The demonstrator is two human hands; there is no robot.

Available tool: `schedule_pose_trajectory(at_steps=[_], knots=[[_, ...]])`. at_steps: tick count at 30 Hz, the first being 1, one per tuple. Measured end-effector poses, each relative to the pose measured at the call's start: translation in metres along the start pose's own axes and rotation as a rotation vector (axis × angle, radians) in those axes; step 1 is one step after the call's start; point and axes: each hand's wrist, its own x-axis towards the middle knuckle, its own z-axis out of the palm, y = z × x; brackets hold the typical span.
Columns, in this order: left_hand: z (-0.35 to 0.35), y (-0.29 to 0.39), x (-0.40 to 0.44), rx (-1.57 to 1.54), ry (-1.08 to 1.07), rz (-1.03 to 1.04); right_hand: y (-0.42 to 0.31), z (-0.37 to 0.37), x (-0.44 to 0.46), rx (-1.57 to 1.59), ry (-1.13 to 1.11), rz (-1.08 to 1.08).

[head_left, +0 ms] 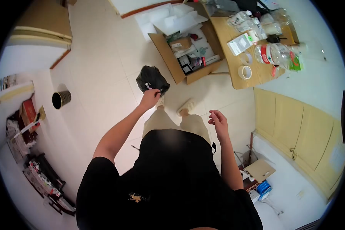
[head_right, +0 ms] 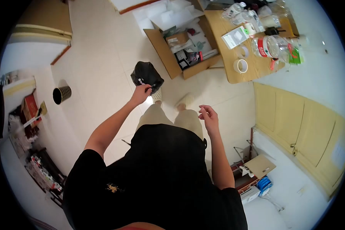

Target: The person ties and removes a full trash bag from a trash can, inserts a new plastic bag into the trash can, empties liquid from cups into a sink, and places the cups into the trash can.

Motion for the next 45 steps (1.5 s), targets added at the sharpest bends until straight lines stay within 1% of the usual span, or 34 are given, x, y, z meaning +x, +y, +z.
schedule_pose_trajectory(at_steps=[1,2,3,5,7,8,11,13,15,17,19,20,21,23,24,25,26,27,28,29,30,31,32,34,35,36,39,41,43,45], knots=[[0.005,-0.016,0.007,0.074,0.002,-0.007,0.003,0.002,0.010,-0.020,-0.036,0.021],[0.012,-0.032,0.014,0.104,0.056,0.013,0.008,0.002,0.014,-0.043,-0.071,0.059],[0.017,-0.039,0.021,0.044,0.110,-0.087,0.013,0.003,0.023,-0.066,-0.105,0.087],[0.039,-0.081,0.048,0.201,0.100,-0.111,0.021,0.001,0.054,-0.116,-0.184,0.135],[0.067,-0.121,0.076,0.154,0.252,-0.165,0.029,-0.004,0.082,-0.155,-0.222,0.214],[0.077,-0.141,0.092,0.240,0.199,-0.242,0.035,-0.007,0.093,-0.177,-0.244,0.239],[0.120,-0.175,0.133,0.244,0.191,-0.441,0.051,-0.025,0.126,-0.230,-0.288,0.317],[0.154,-0.196,0.165,0.211,0.162,-0.505,0.063,-0.043,0.146,-0.257,-0.297,0.345],[0.182,-0.201,0.183,0.185,0.119,-0.577,0.069,-0.064,0.157,-0.329,-0.303,0.376],[0.216,-0.217,0.201,0.142,0.098,-0.554,0.071,-0.085,0.164,-0.367,-0.294,0.403],[0.234,-0.213,0.199,-0.152,0.176,-0.469,0.062,-0.095,0.174,-0.394,-0.301,0.410],[0.238,-0.200,0.191,-0.270,0.258,-0.470,0.054,-0.097,0.175,-0.411,-0.311,0.410],[0.241,-0.185,0.178,-0.256,0.346,-0.473,0.046,-0.093,0.178,-0.434,-0.334,0.398],[0.246,-0.163,0.135,-0.261,0.374,-0.490,0.026,-0.080,0.184,-0.477,-0.383,0.350],[0.244,-0.149,0.104,-0.160,0.348,-0.480,0.016,-0.067,0.185,-0.490,-0.429,0.317],[0.224,-0.120,0.070,-0.244,0.290,-0.516,0.006,-0.052,0.187,-0.498,-0.469,0.278],[0.222,-0.112,0.032,-0.435,0.221,-0.605,-0.006,-0.040,0.182,-0.509,-0.506,0.240],[0.225,-0.105,-0.004,-0.332,0.291,-0.578,-0.016,-0.028,0.180,-0.511,-0.564,0.202],[0.227,-0.099,-0.043,-0.486,0.350,-0.606,-0.026,-0.013,0.178,-0.514,-0.625,0.162],[0.208,-0.089,-0.083,-0.354,0.217,-0.720,-0.039,0.008,0.174,-0.518,-0.702,0.115],[0.199,-0.078,-0.118,-0.562,0.408,-0.689,-0.050,0.030,0.167,-0.573,-0.733,0.036],[0.185,-0.073,-0.151,-0.502,0.409,-0.761,-0.058,0.052,0.160,-0.652,-0.773,-0.049],[0.168,-0.069,-0.187,-0.516,0.441,-0.762,-0.060,0.072,0.155,-0.730,-0.811,-0.140],[0.137,-0.059,-0.245,-0.520,0.601,-0.767,-0.066,0.115,0.143,-0.853,-0.881,-0.339],[0.116,-0.055,-0.275,-0.550,0.646,-0.813,-0.069,0.143,0.132,-0.891,-0.913,-0.456],[0.101,-0.054,-0.301,-0.601,0.727,-0.804,-0.071,0.172,0.119,-0.926,-0.938,-0.561],[0.057,-0.047,-0.383,-0.678,0.922,-0.809,-0.068,0.268,0.064,-0.787,-0.999,-0.655],[0.037,-0.051,-0.435,-0.674,1.030,-0.799,-0.062,0.329,0.032,-0.888,-0.955,-0.722],[0.022,-0.062,-0.484,-0.656,1.108,-0.816,-0.022,0.369,0.059,-0.851,-0.980,-0.724],[0.011,-0.071,-0.532,-0.633,1.176,-0.851,-0.008,0.404,0.050,-0.985,-0.964,-0.650]])
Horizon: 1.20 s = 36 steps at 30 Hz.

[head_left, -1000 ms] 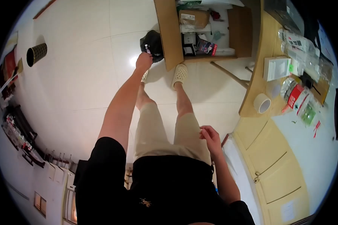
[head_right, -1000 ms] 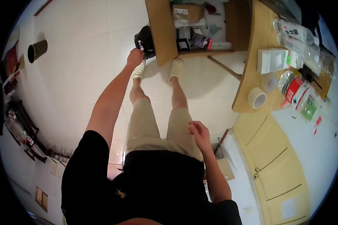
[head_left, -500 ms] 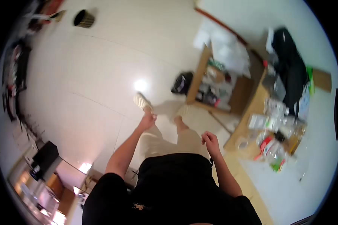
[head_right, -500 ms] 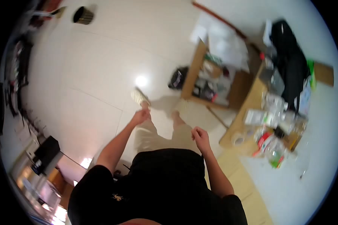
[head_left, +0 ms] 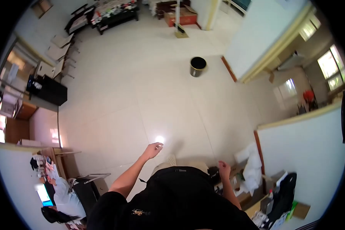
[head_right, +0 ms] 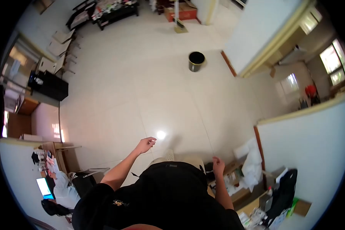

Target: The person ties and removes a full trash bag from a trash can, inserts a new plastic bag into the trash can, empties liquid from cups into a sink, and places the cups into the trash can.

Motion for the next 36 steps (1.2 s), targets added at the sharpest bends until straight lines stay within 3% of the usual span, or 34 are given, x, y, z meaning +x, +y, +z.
schedule_pose_trajectory(at_steps=[4,7,11,12,13,16,17,19,21,25,28,32,34,35,36], knots=[[-0.083,-0.029,0.021,-0.029,0.166,-0.056,-0.002,0.028,0.050,-0.126,-0.141,0.316],[-0.129,-0.038,0.038,-0.079,0.239,-0.128,0.056,0.038,0.116,-0.141,-0.071,0.170],[-0.184,-0.060,0.071,0.003,0.403,-0.168,-0.001,0.096,0.232,-0.285,-0.038,0.046],[-0.197,-0.065,0.082,0.063,0.465,-0.170,-0.036,0.116,0.266,-0.254,-0.110,0.064],[-0.214,-0.065,0.092,0.052,0.434,-0.299,-0.080,0.145,0.303,-0.217,-0.182,0.080],[-0.269,-0.085,0.135,0.256,0.565,-0.279,-0.212,0.264,0.418,-0.135,-0.401,0.143],[-0.304,-0.074,0.152,0.207,0.565,-0.299,-0.243,0.315,0.466,-0.262,-0.497,-0.221],[-0.363,-0.031,0.172,0.078,0.546,-0.346,-0.301,0.416,0.562,-0.517,-0.407,-1.057],[-0.426,0.000,0.194,-0.058,0.575,-0.381,-0.496,0.489,0.559,-0.267,-0.618,-0.640],[-0.502,-0.039,0.246,-0.211,0.645,-0.390,-0.747,0.614,0.556,-0.042,-0.828,-0.715],[-0.543,-0.092,0.284,-0.283,0.687,-0.407,-0.835,0.673,0.552,-0.096,-0.857,-0.805],[-0.655,-0.144,0.333,-0.363,0.697,-0.422,-0.798,0.763,0.626,-0.255,-0.866,-0.669],[-0.728,-0.165,0.358,-0.334,0.729,-0.376,-0.734,0.775,0.686,-0.777,-0.837,-0.727],[-0.771,-0.169,0.371,-0.306,0.740,-0.346,-0.676,0.782,0.724,-1.090,-0.756,-0.950],[-0.814,-0.174,0.383,-0.273,0.760,-0.318,-0.697,0.764,0.703,-0.712,-1.047,-0.381]])
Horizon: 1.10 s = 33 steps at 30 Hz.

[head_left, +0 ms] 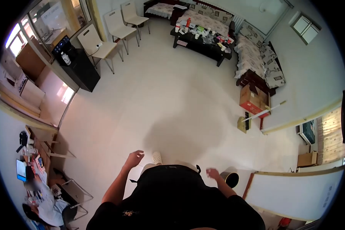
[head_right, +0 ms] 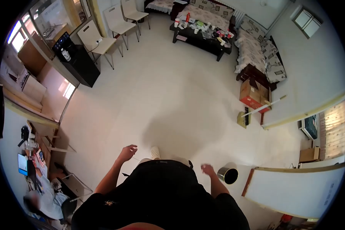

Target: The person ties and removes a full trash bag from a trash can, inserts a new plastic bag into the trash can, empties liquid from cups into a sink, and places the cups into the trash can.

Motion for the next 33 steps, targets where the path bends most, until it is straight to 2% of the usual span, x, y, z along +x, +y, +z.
schedule_pose_trajectory(at_steps=[1,2,3,5,8,11,14,15,16,17,18,19,20,21,23,26,29,31,32,33], knots=[[-0.024,0.017,0.038,0.022,0.014,0.037,-0.003,0.006,0.001,-0.004,-0.040,0.327],[-0.047,0.033,0.076,0.048,0.027,0.076,0.014,0.008,0.006,-0.323,-0.132,-0.004],[-0.071,0.048,0.114,0.062,0.026,0.078,-0.005,0.009,0.003,0.010,-0.068,0.206],[-0.117,0.085,0.187,0.070,0.017,0.091,-0.052,0.003,0.022,0.069,-0.011,0.282],[-0.158,0.105,0.299,0.038,0.100,0.207,-0.126,-0.024,0.083,0.070,0.050,0.280],[-0.172,0.096,0.406,0.089,0.116,0.144,-0.150,-0.060,0.206,0.288,0.017,0.249],[-0.185,0.114,0.479,0.034,0.108,0.026,-0.094,-0.089,0.400,0.755,-0.145,0.315],[-0.188,0.120,0.492,0.102,0.064,0.000,-0.250,-0.146,0.411,0.286,0.044,0.459],[-0.198,0.132,0.525,0.167,0.041,0.000,-0.252,-0.161,0.489,0.365,0.063,0.347],[-0.214,0.147,0.553,0.132,0.071,-0.009,-0.308,-0.196,0.543,-0.009,0.099,0.145],[-0.227,0.164,0.571,0.085,0.096,-0.034,-0.334,-0.220,0.612,0.069,0.145,-0.036],[-0.233,0.175,0.586,0.029,0.123,-0.060,-0.419,-0.262,0.641,0.038,0.184,-0.040],[-0.242,0.174,0.607,-0.019,0.149,-0.102,-0.488,-0.296,0.669,-0.017,0.285,-0.235],[-0.251,0.170,0.630,-0.036,0.166,-0.129,-0.558,-0.326,0.699,0.192,0.262,-0.301],[-0.273,0.163,0.681,-0.067,0.204,-0.165,-0.683,-0.384,0.745,0.166,0.246,-0.403],[-0.310,0.145,0.765,-0.100,0.250,-0.195,-0.793,-0.431,0.826,0.139,0.260,-0.521],[-0.364,0.118,0.889,-0.081,0.275,-0.177,-0.804,-0.441,0.939,0.114,0.295,-0.473],[-0.393,0.110,0.951,-0.032,0.267,-0.175,-0.805,-0.438,0.945,0.075,0.236,-0.277],[-0.420,0.140,0.984,-0.096,0.258,-0.179,-0.736,-0.434,0.989,-0.319,0.202,-0.307],[-0.453,0.149,1.046,-0.089,0.250,-0.127,-0.728,-0.429,1.011,-0.160,0.132,-0.208]])
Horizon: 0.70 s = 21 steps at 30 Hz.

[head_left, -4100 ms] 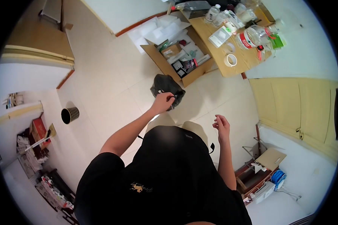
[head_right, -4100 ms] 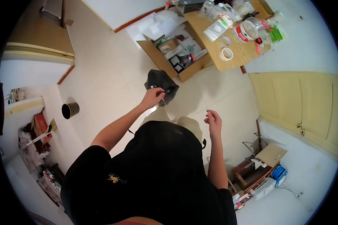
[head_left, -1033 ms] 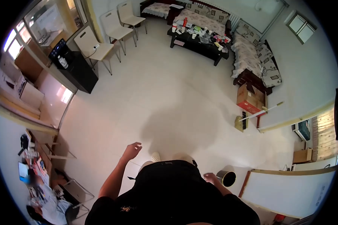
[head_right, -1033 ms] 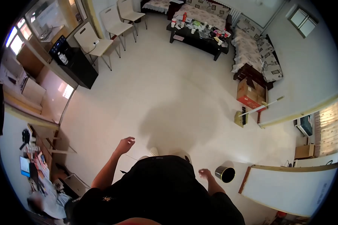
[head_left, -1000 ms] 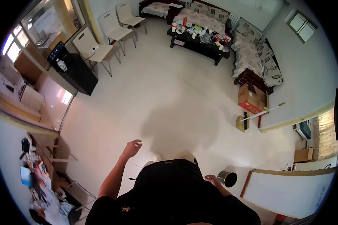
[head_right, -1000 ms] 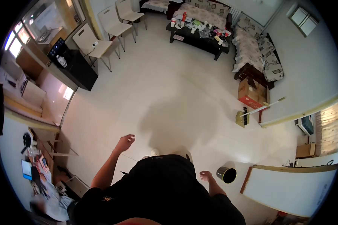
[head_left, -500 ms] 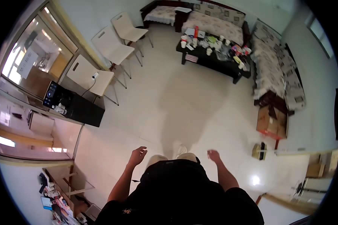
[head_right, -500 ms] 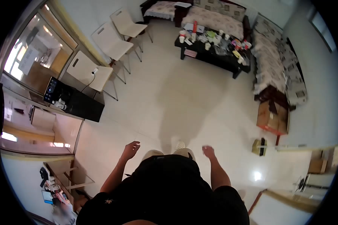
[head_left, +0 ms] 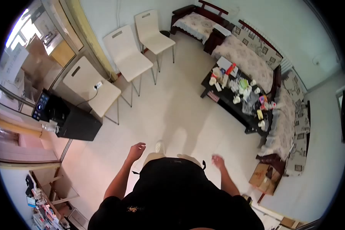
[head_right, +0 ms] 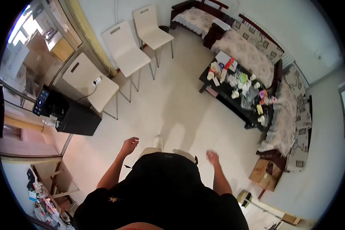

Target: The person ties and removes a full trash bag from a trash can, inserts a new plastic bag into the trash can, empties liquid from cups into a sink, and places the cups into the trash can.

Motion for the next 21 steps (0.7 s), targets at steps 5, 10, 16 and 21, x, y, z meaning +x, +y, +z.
schedule_pose_trajectory(at_steps=[5,10,16,21], knots=[[-0.077,0.124,0.188,0.062,0.012,0.191,-0.004,0.017,0.010,0.436,-0.193,0.581],[-0.098,0.179,0.359,0.050,0.049,0.226,-0.098,-0.027,0.119,0.227,-0.208,0.471],[-0.077,0.222,0.493,0.168,-0.003,0.046,-0.107,-0.075,0.406,0.429,-0.222,0.352],[-0.082,0.273,0.605,0.099,-0.018,-0.042,-0.268,-0.231,0.649,0.280,-0.015,-0.065]])
